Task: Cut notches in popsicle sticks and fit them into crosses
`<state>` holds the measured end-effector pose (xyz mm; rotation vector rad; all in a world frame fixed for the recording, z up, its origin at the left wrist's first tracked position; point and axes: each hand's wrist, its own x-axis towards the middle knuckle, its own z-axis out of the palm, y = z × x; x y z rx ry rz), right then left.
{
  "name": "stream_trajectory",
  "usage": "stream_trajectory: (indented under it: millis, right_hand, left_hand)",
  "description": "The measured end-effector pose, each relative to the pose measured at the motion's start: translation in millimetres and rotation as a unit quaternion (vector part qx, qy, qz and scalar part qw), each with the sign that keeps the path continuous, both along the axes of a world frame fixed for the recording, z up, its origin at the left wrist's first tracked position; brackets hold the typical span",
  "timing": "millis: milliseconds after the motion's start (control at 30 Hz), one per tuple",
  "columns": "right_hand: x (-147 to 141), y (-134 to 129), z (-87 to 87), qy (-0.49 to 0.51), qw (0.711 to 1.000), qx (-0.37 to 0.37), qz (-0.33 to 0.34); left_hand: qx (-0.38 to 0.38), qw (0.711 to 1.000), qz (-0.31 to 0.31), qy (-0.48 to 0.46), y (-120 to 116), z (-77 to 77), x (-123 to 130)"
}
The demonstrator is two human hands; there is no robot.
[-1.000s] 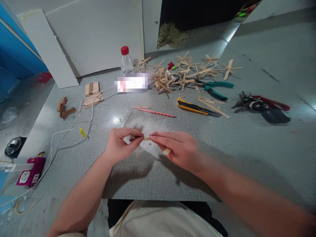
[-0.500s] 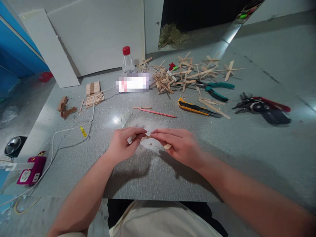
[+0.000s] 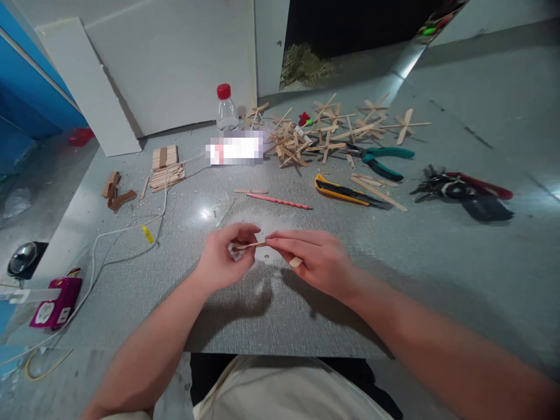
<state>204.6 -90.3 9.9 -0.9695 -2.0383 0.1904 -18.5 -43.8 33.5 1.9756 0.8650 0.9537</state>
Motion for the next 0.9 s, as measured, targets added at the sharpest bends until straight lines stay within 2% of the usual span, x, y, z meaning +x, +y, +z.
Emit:
stream_trajectory:
  millis: [233, 533, 733, 900]
  right_hand:
    - [-3.8, -2.5, -3.2, -0.008, 1.0, 0.027, -0.006]
    - [-4.4, -1.3, -5.3, -0.022, 0.999, 0.025, 0.014]
    - [-6.9, 1.5, -5.6, -0.01, 1.0, -0.004, 0.018]
    - [-5.7, 4.3, -5.2, 0.002, 1.0, -0.028, 0.008]
  left_hand:
    - [0.011, 0.999, 0.038, 0.008, -0.8, -0.1, 1.7]
    - [0.004, 0.999, 0.02, 0.03, -2.4, -1.2, 2.8]
    - [-0.007, 0.999, 0.024, 0.036, -1.3, -8.2, 3.9]
    - [0.014, 0.998, 0.035, 0.047, -1.0, -11.9, 6.4]
